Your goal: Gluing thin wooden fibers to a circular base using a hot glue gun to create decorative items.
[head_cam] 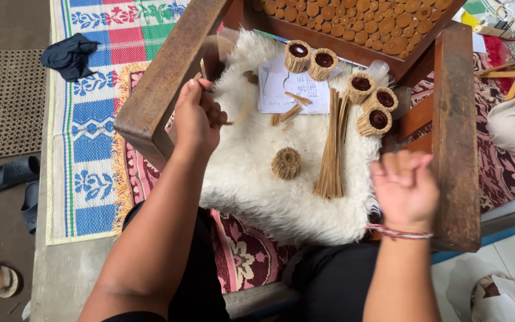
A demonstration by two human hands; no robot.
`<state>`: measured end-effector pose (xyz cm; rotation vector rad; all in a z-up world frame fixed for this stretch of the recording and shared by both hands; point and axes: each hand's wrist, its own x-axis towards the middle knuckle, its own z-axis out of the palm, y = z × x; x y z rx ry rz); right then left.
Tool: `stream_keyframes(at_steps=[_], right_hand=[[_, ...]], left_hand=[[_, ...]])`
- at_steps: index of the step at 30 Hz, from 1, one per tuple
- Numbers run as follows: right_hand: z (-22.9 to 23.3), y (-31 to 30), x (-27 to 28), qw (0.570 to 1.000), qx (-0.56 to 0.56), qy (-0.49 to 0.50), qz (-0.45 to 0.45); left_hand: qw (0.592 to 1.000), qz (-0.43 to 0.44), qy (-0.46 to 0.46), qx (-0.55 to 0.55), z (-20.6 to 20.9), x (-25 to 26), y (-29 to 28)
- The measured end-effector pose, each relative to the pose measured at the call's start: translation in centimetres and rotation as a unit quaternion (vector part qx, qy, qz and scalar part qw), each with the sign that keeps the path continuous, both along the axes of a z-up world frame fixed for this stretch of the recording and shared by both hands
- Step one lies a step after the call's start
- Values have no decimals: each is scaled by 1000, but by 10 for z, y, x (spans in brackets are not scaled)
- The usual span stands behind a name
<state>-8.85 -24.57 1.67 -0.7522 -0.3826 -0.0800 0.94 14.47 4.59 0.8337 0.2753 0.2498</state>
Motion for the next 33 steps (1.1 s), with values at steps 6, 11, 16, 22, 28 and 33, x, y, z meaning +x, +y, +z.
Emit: stream_keyframes(at_steps=[6,11,16,22,28,33], right_hand=[[20,54,-6,951,-236,98,-175],[-14,82,-1,942,-291,100,-137],[-26,85,2,947,-266,115,-137],[-4,94,-6,939,-282,131,-144],[14,123,-16,934,-326,79,-124],[12,126,-16,918,-348,76,-173]], left_hand=[[991,-67,88,-69,-9,-14,-16],[980,-121,143,-61,-1,-37,-39],[974,-178,129,-52,-1,-49,-51],[968,-203,126,-75,5,-51,-55],[969,-212,89,-86,-15,-48,-64],[960,-266,70,-45,-58,-52,-89]])
